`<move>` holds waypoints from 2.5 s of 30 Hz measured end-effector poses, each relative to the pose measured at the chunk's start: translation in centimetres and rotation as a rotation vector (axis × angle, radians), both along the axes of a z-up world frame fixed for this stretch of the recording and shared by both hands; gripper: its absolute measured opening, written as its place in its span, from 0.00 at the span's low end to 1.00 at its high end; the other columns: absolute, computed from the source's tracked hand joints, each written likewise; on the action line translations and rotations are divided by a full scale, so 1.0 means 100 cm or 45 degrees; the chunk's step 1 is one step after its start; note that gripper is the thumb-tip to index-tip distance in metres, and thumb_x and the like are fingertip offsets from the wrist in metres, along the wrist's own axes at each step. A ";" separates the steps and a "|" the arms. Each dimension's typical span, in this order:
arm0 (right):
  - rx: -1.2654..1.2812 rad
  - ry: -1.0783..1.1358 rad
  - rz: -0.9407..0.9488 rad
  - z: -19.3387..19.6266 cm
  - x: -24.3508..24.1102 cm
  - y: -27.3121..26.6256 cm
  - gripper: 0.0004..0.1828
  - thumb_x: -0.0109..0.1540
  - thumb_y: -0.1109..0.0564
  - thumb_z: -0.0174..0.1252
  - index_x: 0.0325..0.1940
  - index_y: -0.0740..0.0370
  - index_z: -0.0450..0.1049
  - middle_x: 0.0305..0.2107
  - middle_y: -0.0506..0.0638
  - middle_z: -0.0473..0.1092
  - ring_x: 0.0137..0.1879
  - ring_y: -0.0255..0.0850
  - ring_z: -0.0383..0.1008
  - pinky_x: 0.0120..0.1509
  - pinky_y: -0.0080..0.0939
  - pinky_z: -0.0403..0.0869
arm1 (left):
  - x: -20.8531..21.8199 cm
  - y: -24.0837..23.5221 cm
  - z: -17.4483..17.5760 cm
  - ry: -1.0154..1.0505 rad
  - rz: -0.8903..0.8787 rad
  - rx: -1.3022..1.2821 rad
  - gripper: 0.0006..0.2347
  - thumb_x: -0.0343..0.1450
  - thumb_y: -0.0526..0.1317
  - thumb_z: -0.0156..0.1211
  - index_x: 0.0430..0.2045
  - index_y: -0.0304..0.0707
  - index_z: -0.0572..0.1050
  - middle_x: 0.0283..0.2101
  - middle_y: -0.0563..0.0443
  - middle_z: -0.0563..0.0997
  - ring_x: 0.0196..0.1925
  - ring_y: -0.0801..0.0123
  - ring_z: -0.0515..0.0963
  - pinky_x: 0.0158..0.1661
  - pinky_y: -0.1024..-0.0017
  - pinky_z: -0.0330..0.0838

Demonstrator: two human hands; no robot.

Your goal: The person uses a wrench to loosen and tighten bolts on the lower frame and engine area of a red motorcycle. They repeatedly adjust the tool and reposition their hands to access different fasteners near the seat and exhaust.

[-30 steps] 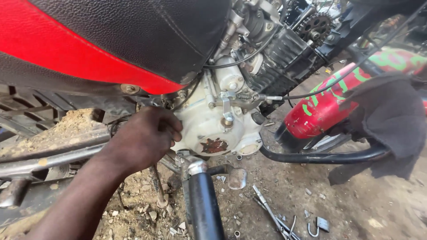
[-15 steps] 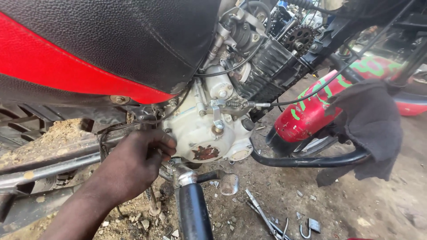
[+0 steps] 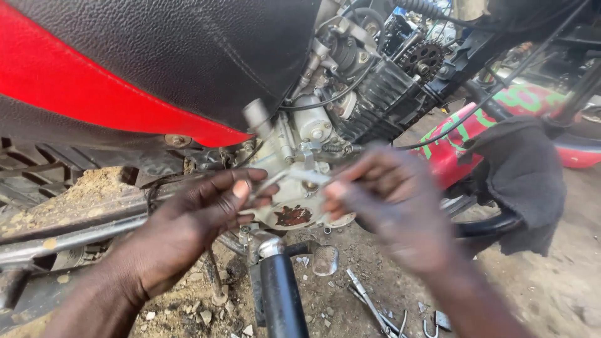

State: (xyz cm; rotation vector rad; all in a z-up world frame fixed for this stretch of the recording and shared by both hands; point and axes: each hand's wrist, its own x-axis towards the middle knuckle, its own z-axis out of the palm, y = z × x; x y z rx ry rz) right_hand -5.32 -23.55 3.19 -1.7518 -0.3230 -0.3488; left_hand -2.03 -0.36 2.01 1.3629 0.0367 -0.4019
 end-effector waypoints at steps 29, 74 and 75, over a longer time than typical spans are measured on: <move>-2.016 0.459 0.356 0.039 0.050 0.127 0.39 0.64 0.69 0.56 0.78 0.53 0.53 0.26 0.46 0.63 0.26 0.33 0.62 0.25 0.28 0.67 | 0.029 0.025 -0.008 -0.341 0.067 1.291 0.07 0.68 0.42 0.61 0.38 0.56 0.80 0.30 0.48 0.87 0.34 0.61 0.82 0.40 0.64 0.72; -1.824 0.535 0.321 0.038 0.045 0.133 0.03 0.73 0.53 0.45 0.48 0.52 0.62 0.28 0.46 0.63 0.30 0.37 0.67 0.32 0.40 0.73 | 0.033 -0.007 -0.028 0.157 0.687 -1.281 0.04 0.64 0.38 0.50 0.19 0.43 0.69 0.20 0.53 0.70 0.27 0.62 0.74 0.39 0.72 0.72; -1.804 0.579 0.297 0.042 0.042 0.135 0.06 0.73 0.53 0.44 0.43 0.53 0.64 0.27 0.45 0.62 0.28 0.35 0.64 0.30 0.37 0.70 | 0.034 -0.011 -0.029 0.169 0.736 -1.341 0.04 0.66 0.37 0.51 0.20 0.43 0.68 0.20 0.54 0.69 0.26 0.65 0.72 0.37 0.74 0.70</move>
